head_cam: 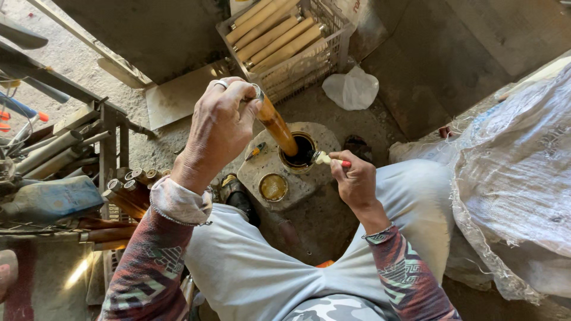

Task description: The person sits on the floor and uses a paintbrush to apply dark varnish to wooden handles. They rotate each handle to coat it evenly, then place the finished piece into a nearby basket. The person repeats this process with multiple handles.

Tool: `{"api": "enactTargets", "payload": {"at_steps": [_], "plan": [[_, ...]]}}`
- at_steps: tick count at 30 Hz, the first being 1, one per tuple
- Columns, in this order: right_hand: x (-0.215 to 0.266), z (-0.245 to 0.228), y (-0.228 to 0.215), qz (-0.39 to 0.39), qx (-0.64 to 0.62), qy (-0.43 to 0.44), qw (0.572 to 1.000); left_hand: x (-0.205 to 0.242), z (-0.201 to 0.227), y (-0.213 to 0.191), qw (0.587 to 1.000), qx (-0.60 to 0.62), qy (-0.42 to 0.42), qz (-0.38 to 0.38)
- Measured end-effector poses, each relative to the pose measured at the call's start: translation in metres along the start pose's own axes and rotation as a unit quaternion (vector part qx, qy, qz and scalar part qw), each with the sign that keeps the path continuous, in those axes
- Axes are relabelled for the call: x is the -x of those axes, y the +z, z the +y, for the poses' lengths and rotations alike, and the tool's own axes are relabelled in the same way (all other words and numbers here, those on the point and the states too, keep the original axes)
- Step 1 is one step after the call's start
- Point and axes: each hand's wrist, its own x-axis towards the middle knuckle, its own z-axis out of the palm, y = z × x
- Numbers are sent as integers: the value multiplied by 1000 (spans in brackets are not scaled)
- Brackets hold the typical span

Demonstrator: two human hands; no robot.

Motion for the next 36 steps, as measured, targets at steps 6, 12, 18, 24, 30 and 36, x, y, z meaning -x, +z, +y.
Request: {"api": "enactTargets", "payload": {"at_steps": [6,12,18,24,30,36], "plan": [[-3,-4,-6,5,-40,-37,999,1,-1,0,1000,-25,4,-3],[0,0,-5,-15,-8,4,1000,0,4,4,999,-34,19,5],[3,-3,-45,34,-266,12,963,-2,3,1,1000,6,-1,-6],[-18,-13,-58,42,-550,-44,833,-8,4,-7,997,58,4,-58],[-32,-19,-37,20,-607,-38,794,-11,6,-11,993,73,41,-83],[-33,-6,-18,17,-599,-4,801,-10,4,-14,993,62,45,-91]]}}
